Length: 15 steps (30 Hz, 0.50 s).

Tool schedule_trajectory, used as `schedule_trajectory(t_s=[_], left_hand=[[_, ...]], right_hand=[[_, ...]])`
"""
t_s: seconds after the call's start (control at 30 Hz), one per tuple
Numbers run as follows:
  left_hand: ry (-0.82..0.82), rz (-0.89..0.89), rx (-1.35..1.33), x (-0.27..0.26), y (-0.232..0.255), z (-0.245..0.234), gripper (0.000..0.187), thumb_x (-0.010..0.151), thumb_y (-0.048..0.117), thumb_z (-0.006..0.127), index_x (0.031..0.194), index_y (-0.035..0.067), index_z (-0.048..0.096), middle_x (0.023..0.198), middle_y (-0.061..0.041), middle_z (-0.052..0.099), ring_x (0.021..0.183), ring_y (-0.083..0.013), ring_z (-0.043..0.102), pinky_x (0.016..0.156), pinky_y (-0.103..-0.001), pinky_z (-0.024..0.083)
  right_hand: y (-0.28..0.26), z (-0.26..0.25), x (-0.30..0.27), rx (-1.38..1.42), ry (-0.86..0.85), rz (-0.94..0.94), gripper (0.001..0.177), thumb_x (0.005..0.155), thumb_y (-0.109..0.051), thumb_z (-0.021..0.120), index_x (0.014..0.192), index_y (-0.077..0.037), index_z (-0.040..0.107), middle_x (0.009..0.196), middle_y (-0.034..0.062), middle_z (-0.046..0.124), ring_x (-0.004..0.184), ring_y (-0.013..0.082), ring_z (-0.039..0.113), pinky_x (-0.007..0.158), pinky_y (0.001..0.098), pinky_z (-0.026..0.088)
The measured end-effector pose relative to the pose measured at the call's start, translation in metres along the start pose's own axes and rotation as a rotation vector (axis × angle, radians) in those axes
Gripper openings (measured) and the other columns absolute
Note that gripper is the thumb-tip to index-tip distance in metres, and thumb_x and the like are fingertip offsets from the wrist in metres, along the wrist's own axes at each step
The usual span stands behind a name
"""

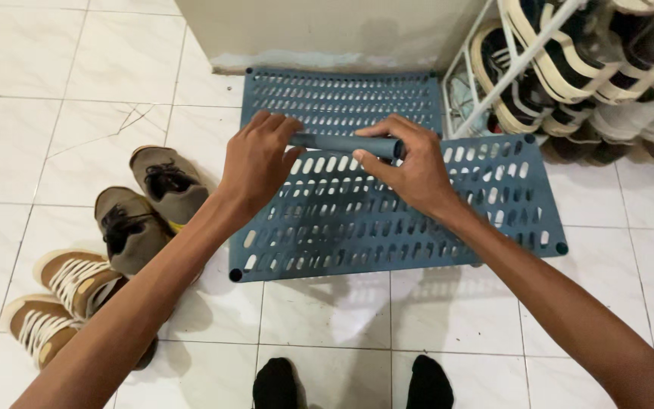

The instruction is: The person assembles a blue plastic shoe rack by inserting cylindrical rods into the perforated shelves and connecting them to form a frame. The person repeatedly picks up rods, aligns them with holes, and secures the shelves together on a tiled floor.

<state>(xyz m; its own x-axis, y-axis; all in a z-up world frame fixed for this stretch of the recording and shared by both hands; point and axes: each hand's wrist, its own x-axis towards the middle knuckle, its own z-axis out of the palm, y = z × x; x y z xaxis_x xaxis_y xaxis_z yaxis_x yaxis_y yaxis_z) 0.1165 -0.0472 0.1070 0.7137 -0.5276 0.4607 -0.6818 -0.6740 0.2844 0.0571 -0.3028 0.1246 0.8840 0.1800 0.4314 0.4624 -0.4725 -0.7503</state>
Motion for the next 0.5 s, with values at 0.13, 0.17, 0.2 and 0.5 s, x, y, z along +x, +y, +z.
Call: schedule_trajectory(t_s=[0.13, 0.17, 0.2, 0.5], left_hand=[[-0.038, -0.120, -0.074, -0.033, -0.024, -0.018, 0.019, 0.087, 0.014, 0.077, 0.104, 0.008, 0.070, 0.106, -0.007, 0.073, 0.105, -0.0305, 0.065, 0.083, -0.044, 0.054], [-0.049, -0.140, -0.077, -0.040, -0.029, -0.021, 0.020, 0.087, 0.014, 0.077, 0.104, 0.008, 0.070, 0.105, -0.008, 0.073, 0.104, -0.0308, 0.065, 0.082, -0.044, 0.054], [-0.058, -0.154, -0.079, -0.045, -0.034, -0.025, 0.020, 0.087, 0.015, 0.077, 0.104, 0.007, 0.070, 0.104, -0.008, 0.072, 0.104, -0.0311, 0.065, 0.080, -0.044, 0.053], [-0.010, -0.304, -0.165, -0.088, -0.076, -0.027, 0.015, 0.091, 0.011, 0.072, 0.106, 0.010, 0.071, 0.104, -0.004, 0.074, 0.103, -0.0286, 0.068, 0.083, -0.042, 0.055]], right_hand=[[-0.022, 0.032, 0.023, 0.047, -0.093, -0.060, 0.025, 0.094, -0.016, 0.081, 0.113, -0.002, 0.074, 0.098, 0.0048, 0.064, 0.084, 0.0108, 0.066, 0.067, 0.0254, 0.058], [-0.028, 0.040, 0.029, 0.096, -0.120, -0.044, 0.025, 0.094, -0.017, 0.080, 0.114, -0.003, 0.073, 0.101, 0.0042, 0.064, 0.085, 0.0097, 0.068, 0.067, 0.0234, 0.062], [-0.033, 0.047, 0.034, 0.097, -0.129, -0.048, 0.025, 0.094, -0.017, 0.080, 0.114, -0.003, 0.073, 0.102, 0.0045, 0.065, 0.086, 0.0100, 0.069, 0.068, 0.0233, 0.063], [-0.046, 0.107, 0.071, 0.048, -0.189, -0.179, 0.026, 0.101, -0.020, 0.076, 0.112, 0.002, 0.067, 0.106, 0.0096, 0.066, 0.097, 0.0187, 0.075, 0.083, 0.0304, 0.064]])
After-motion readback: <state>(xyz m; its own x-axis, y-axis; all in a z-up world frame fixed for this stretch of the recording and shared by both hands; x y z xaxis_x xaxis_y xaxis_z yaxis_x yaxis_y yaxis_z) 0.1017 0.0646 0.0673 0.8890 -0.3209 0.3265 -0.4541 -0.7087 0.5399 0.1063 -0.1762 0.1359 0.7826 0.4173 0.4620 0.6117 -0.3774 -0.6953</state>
